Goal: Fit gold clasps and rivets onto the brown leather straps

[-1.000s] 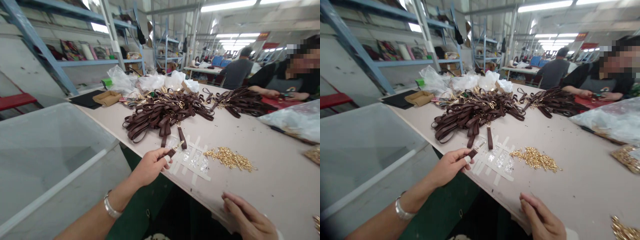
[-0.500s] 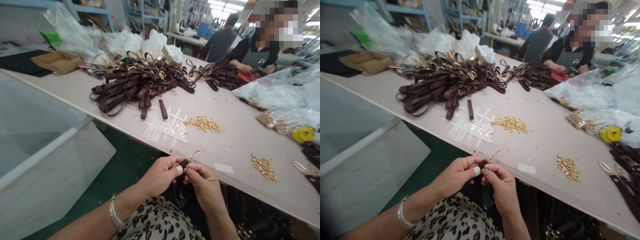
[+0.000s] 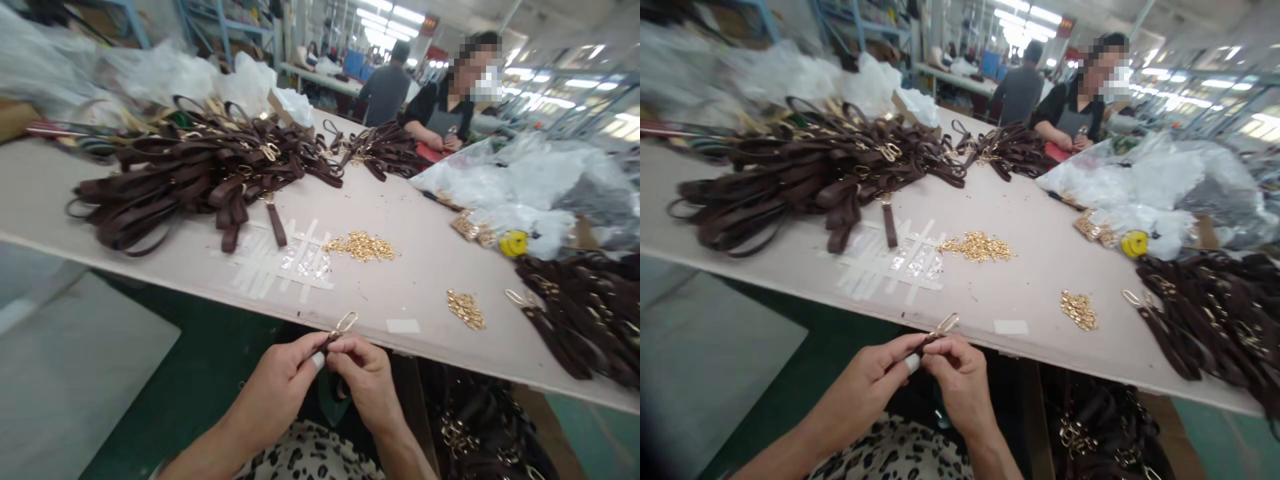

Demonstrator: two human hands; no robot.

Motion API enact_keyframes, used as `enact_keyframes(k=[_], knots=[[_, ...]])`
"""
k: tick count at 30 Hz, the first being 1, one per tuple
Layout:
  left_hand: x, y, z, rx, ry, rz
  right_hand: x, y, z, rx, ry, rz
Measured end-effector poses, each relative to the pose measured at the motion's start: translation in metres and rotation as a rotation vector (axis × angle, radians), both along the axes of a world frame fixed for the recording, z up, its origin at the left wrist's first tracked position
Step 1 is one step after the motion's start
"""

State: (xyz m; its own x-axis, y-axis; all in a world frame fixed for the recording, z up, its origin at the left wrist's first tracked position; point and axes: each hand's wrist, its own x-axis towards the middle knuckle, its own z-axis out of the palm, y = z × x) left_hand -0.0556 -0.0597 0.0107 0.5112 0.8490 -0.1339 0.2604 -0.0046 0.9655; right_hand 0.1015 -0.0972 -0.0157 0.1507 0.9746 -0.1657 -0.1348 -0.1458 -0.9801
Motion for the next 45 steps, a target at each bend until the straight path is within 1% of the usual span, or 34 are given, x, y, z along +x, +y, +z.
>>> enact_keyframes(k=[3,5,7,9,11,13,14,17,18,19,21,22,24,27,30,33,36,39,41,42,43,45], knots=[[0.000,0.002,-0.010,0.111,0.107,-0.026,-0.003,0.003,-0.002,-0.044,0.146,-0.075],[0.002,0.002,-0.016,0.157,0.123,-0.045,-0.003,0.003,-0.003,-0.028,0.202,-0.109],[0.007,0.001,-0.019,0.179,0.098,-0.036,-0.002,0.003,0.000,-0.012,0.219,-0.119],[0.014,0.001,-0.020,0.105,0.049,-0.029,0.003,0.001,0.005,0.003,0.202,-0.112],[0.022,0.003,-0.021,-0.063,-0.005,-0.029,0.018,0.000,0.010,0.023,0.112,-0.084],[0.027,0.006,-0.024,-0.215,-0.045,-0.003,0.046,-0.001,0.012,0.052,-0.098,-0.109],[0.028,0.007,-0.025,-0.262,-0.058,0.021,0.065,-0.002,0.013,0.069,-0.251,-0.157],[0.026,0.013,-0.029,-0.342,-0.064,0.074,0.132,-0.004,0.010,0.096,-0.834,-0.365],[0.024,0.013,-0.029,-0.377,-0.066,0.077,0.155,-0.004,0.009,0.087,-1.043,-0.401],[0.023,0.014,-0.028,-0.419,-0.074,0.079,0.175,-0.003,0.008,0.072,-1.228,-0.410],[0.022,0.014,-0.023,-0.519,-0.104,0.098,0.207,-0.001,0.005,0.043,-1.475,-0.375],[0.022,0.013,-0.020,-0.569,-0.119,0.103,0.217,0.001,0.005,0.037,-1.541,-0.345],[0.023,0.012,-0.014,-0.641,-0.125,0.102,0.228,0.005,0.004,0.038,-1.598,-0.291],[0.024,0.011,-0.012,-0.692,-0.131,0.079,0.231,0.012,0.004,0.045,-1.692,-0.216],[0.025,0.011,-0.020,-0.739,-0.241,0.095,0.229,0.017,0.006,0.053,-1.777,-0.148],[0.026,0.011,-0.026,-0.736,-0.331,0.092,0.229,0.022,0.009,0.058,-1.842,-0.103],[0.031,0.010,-0.021,-0.713,-0.327,0.107,0.233,0.024,0.010,0.075,-1.871,-0.086],[0.036,0.008,-0.010,-0.664,-0.319,0.141,0.236,0.024,0.007,0.100,-1.865,-0.132],[0.038,0.008,-0.007,-0.622,-0.349,0.170,0.231,0.024,0.004,0.099,-1.777,-0.222],[0.039,0.009,-0.006,-0.605,-0.365,0.184,0.224,0.024,0.003,0.100,-1.670,-0.275],[0.040,0.009,-0.007,-0.589,-0.374,0.193,0.212,0.022,0.003,0.106,-1.511,-0.318],[0.040,0.008,-0.009,-0.561,-0.376,0.188,0.177,0.016,0.005,0.133,-1.109,-0.334]])
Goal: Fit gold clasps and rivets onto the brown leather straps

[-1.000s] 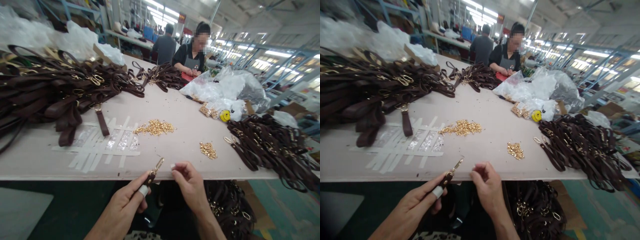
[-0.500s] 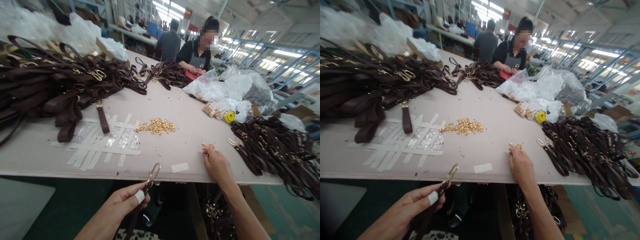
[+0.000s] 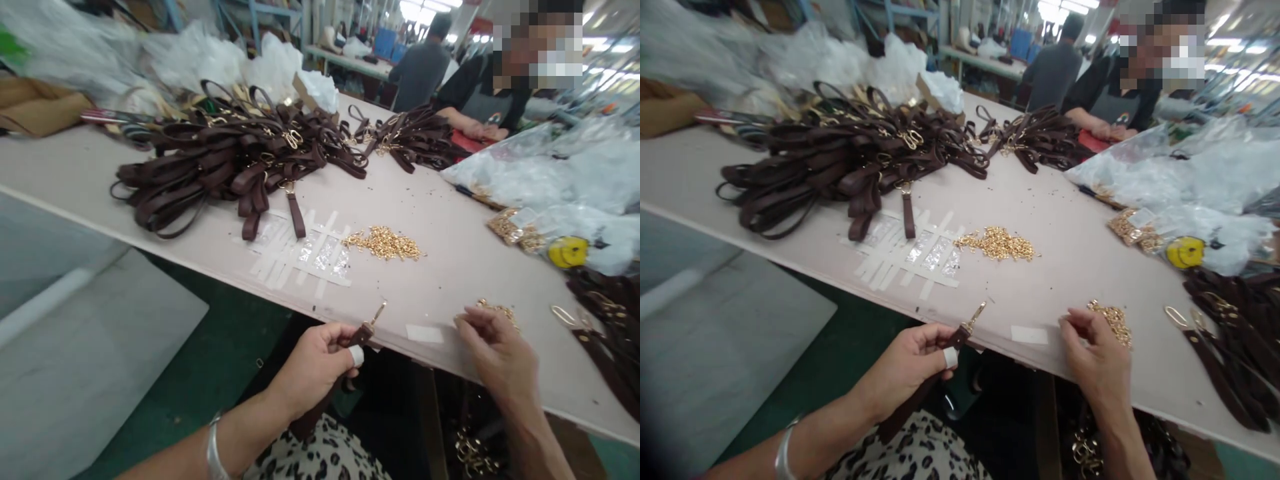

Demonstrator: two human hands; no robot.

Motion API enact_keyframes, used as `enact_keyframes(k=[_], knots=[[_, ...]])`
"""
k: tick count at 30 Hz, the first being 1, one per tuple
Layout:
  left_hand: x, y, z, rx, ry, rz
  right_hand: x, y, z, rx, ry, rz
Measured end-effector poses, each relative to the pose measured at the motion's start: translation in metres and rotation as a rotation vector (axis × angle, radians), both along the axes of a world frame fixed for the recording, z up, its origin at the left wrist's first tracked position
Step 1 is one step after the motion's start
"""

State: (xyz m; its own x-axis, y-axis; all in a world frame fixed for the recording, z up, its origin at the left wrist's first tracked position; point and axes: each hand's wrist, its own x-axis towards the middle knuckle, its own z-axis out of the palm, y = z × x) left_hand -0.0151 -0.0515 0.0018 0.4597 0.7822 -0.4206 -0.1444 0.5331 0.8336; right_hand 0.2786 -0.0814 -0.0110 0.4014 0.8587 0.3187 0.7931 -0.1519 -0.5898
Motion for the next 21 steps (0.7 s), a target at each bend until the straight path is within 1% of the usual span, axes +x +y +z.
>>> enact_keyframes(k=[2,3,5,7,9,11,14,17,19,21], knots=[[0.000,-0.001,-0.002,0.031,0.000,-0.009,-0.045,-0.009,0.001,0.041,0.333,0.120],[0.000,-0.002,-0.003,0.051,0.000,-0.009,-0.067,-0.013,0.000,0.053,0.431,0.182],[0.000,-0.005,-0.004,0.090,-0.003,-0.001,-0.105,-0.020,-0.003,0.074,0.516,0.288],[-0.001,-0.006,-0.003,0.123,-0.007,0.002,-0.128,-0.023,-0.008,0.097,0.506,0.350],[-0.002,-0.008,-0.002,0.157,-0.015,0.008,-0.138,-0.023,-0.011,0.109,0.448,0.370],[-0.003,-0.008,0.000,0.201,-0.029,0.018,-0.140,-0.022,-0.010,0.126,0.379,0.373],[-0.004,-0.009,-0.001,0.287,-0.036,0.032,-0.140,-0.022,-0.004,0.165,0.238,0.377],[-0.006,-0.010,-0.002,0.386,0.052,0.034,-0.143,-0.024,0.003,0.195,0.108,0.357],[-0.007,-0.011,-0.002,0.444,0.121,0.030,-0.146,-0.027,0.003,0.171,0.118,0.320],[-0.008,-0.012,0.000,0.487,0.156,0.023,-0.148,-0.029,0.002,0.138,0.229,0.276]])
